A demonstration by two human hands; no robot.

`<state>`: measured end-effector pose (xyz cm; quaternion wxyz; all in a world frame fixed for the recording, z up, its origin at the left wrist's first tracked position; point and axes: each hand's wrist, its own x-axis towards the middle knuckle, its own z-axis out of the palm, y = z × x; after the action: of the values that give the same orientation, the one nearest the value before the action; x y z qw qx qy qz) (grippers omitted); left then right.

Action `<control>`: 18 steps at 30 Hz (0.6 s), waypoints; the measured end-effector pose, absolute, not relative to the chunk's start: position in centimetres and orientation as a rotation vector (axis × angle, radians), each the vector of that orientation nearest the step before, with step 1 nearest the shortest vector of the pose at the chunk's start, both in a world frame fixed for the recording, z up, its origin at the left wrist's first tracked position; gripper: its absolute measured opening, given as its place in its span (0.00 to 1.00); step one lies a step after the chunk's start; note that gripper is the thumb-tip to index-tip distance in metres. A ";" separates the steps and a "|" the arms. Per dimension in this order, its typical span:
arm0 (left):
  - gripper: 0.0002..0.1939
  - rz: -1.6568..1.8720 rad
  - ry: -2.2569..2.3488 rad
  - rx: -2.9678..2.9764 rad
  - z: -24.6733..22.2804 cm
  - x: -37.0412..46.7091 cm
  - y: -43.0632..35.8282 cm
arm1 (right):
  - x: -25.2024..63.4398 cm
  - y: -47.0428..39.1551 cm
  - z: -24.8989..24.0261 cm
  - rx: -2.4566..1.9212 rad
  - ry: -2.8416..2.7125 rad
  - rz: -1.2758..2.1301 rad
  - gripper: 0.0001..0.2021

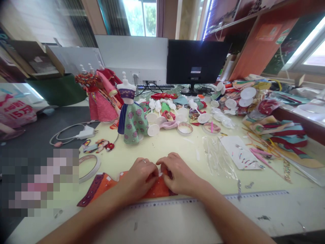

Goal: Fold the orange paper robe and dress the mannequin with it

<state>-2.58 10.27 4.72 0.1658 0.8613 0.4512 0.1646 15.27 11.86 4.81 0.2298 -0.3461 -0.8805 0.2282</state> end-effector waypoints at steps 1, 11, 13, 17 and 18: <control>0.07 0.469 1.289 2.453 4.7 -2.6 10.3 | 15.3 11.9 4.8 -0.952 -2.417 0.628 0.19; 0.05 0.502 1.407 2.261 5.3 -2.6 10.1 | 15.3 12.0 4.4 -0.955 -2.371 0.648 0.22; 0.07 0.481 1.397 2.222 5.2 -2.8 10.2 | 15.3 12.0 4.3 -0.957 -2.357 0.655 0.22; 0.10 0.474 1.319 2.162 4.8 -3.0 10.4 | 15.4 11.9 4.2 -0.964 -2.364 0.660 0.22; 0.10 0.477 1.305 2.153 4.7 -3.0 10.5 | 15.4 11.8 4.2 -0.966 -2.366 0.661 0.22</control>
<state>-3.01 10.52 4.70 0.2856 0.8053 0.4880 0.1783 15.43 11.84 4.16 0.2482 -0.3543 -0.8683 0.2426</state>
